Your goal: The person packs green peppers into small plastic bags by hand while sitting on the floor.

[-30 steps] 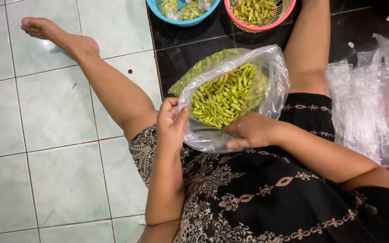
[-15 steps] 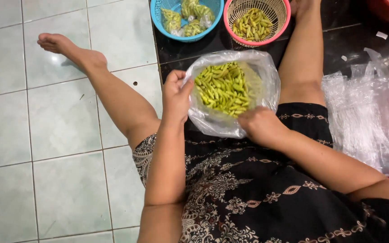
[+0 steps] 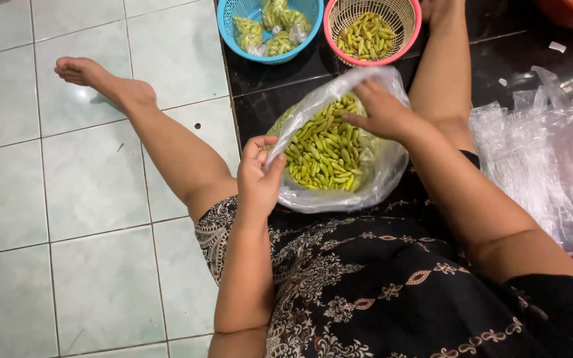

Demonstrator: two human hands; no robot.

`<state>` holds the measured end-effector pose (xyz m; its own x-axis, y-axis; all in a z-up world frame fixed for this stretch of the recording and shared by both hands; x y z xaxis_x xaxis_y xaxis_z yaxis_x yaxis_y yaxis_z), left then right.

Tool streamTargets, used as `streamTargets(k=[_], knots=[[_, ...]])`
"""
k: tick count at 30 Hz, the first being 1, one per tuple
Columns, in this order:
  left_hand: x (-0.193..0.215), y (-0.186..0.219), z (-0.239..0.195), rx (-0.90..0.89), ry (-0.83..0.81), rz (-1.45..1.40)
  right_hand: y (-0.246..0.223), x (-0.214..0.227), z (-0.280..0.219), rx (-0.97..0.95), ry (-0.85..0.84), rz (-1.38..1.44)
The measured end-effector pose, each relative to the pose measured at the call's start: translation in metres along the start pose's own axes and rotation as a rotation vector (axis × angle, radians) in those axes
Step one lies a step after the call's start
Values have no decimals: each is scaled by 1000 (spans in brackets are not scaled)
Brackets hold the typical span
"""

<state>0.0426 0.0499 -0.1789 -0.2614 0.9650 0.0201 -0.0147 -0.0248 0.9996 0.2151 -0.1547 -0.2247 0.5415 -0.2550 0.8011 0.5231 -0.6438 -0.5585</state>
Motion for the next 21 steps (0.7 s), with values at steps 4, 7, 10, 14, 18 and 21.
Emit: streamTargets(k=[4, 7, 10, 14, 18, 21], knots=[[-3, 24, 1, -118, -6, 16, -36, 47, -19, 174, 221, -31], [0, 43, -11, -167, 15, 208, -40, 76, -72, 286, 320, 205], [9, 47, -28, -334, 110, 484, 15, 109, -142, 185, 668, 259], [66, 17, -39, -460, 238, 673, 155, 109, -248, -146, 963, 293], [161, -108, -31, 373, 314, 1136, 221, 90, -328, -538, 1066, 257], [187, -155, -30, 533, 246, 1155, 223, 75, -336, -824, 947, 156]])
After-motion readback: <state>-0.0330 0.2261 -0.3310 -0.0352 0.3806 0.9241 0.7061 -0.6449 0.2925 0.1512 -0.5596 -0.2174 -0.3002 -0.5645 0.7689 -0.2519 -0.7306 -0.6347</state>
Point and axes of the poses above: each hand's wrist, its own z-axis towards the middle knuckle, its own x-axis out of the back of the hand, y = z × x, the point moved 8 cm from there along z, towards the middle knuckle, and after that the axes turned 3 degrees about -y, right-handed, at the moved point
